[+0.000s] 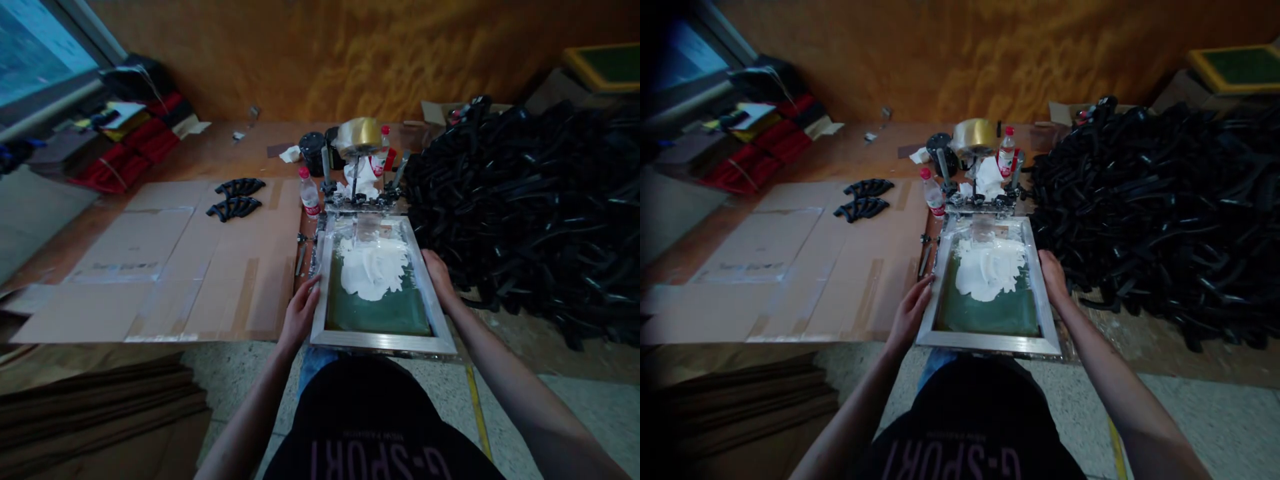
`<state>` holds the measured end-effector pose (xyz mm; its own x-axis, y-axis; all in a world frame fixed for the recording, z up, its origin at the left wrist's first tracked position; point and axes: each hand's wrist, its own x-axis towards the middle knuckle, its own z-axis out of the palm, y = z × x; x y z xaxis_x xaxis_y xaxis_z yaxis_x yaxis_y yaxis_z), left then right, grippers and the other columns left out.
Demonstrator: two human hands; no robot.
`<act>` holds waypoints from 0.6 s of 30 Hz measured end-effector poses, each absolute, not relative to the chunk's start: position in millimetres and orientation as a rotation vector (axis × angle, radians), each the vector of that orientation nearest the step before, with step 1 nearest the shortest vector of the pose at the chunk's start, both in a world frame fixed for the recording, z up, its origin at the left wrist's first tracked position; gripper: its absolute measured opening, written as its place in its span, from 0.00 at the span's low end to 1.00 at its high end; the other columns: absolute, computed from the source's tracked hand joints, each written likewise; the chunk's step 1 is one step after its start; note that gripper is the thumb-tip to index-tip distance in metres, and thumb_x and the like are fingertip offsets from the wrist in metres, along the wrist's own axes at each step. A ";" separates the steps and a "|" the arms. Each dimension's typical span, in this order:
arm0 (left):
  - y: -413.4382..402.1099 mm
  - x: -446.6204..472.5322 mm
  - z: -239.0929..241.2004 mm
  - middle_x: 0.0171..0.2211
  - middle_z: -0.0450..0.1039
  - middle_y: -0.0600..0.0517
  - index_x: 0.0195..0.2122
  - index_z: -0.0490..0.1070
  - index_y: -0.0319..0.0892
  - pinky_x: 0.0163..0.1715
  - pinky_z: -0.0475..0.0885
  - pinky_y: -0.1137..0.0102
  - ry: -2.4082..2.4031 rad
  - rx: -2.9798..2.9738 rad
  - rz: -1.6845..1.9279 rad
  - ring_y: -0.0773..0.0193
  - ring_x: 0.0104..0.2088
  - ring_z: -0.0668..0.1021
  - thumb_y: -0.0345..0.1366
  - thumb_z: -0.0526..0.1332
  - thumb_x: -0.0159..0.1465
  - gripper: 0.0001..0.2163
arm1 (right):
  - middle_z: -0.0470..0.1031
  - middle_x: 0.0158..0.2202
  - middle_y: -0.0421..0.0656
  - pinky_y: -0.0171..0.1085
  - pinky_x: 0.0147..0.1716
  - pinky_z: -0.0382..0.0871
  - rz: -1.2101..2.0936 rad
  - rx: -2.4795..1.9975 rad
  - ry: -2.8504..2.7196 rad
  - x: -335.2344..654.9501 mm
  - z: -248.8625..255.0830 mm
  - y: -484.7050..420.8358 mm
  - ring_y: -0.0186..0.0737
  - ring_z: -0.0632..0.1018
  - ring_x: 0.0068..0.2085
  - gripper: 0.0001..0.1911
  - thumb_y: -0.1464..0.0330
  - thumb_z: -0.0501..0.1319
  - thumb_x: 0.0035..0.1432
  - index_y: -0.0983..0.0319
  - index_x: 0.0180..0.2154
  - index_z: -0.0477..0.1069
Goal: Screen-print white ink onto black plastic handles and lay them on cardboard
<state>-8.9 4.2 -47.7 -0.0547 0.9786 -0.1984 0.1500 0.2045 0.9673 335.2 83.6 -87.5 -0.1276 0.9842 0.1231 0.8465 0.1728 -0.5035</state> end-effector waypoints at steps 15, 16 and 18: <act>9.7 -11.6 -92.2 0.29 0.75 0.53 0.61 0.62 0.44 0.31 0.71 0.71 1.603 1.320 0.774 0.64 0.28 0.77 0.43 0.56 0.64 0.24 | 0.67 0.54 0.52 0.47 0.52 0.63 -0.022 -1.507 -2.298 242.7 -15.7 138.3 0.53 0.66 0.54 0.26 0.69 0.64 0.54 0.64 0.55 0.64; 10.0 -11.7 -95.5 0.30 0.76 0.52 0.61 0.62 0.44 0.32 0.71 0.71 1.617 1.341 0.759 0.64 0.30 0.77 0.43 0.55 0.64 0.24 | 0.70 0.50 0.52 0.45 0.49 0.65 0.017 -1.536 -2.347 236.5 -19.7 141.0 0.52 0.68 0.51 0.23 0.68 0.64 0.54 0.64 0.52 0.66; 10.5 -12.3 -100.8 0.31 0.76 0.51 0.61 0.62 0.44 0.35 0.71 0.70 1.629 1.379 0.728 0.62 0.33 0.78 0.43 0.54 0.64 0.24 | 0.73 0.44 0.49 0.42 0.44 0.66 0.108 -1.614 -2.428 230.8 -30.0 143.7 0.49 0.71 0.47 0.16 0.67 0.63 0.55 0.62 0.46 0.69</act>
<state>-12.3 10.5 -100.8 -0.0217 0.9712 -0.2373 0.4705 0.2194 0.8547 230.8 143.7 -30.0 -0.3707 0.9174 0.1445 0.9010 0.3930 -0.1836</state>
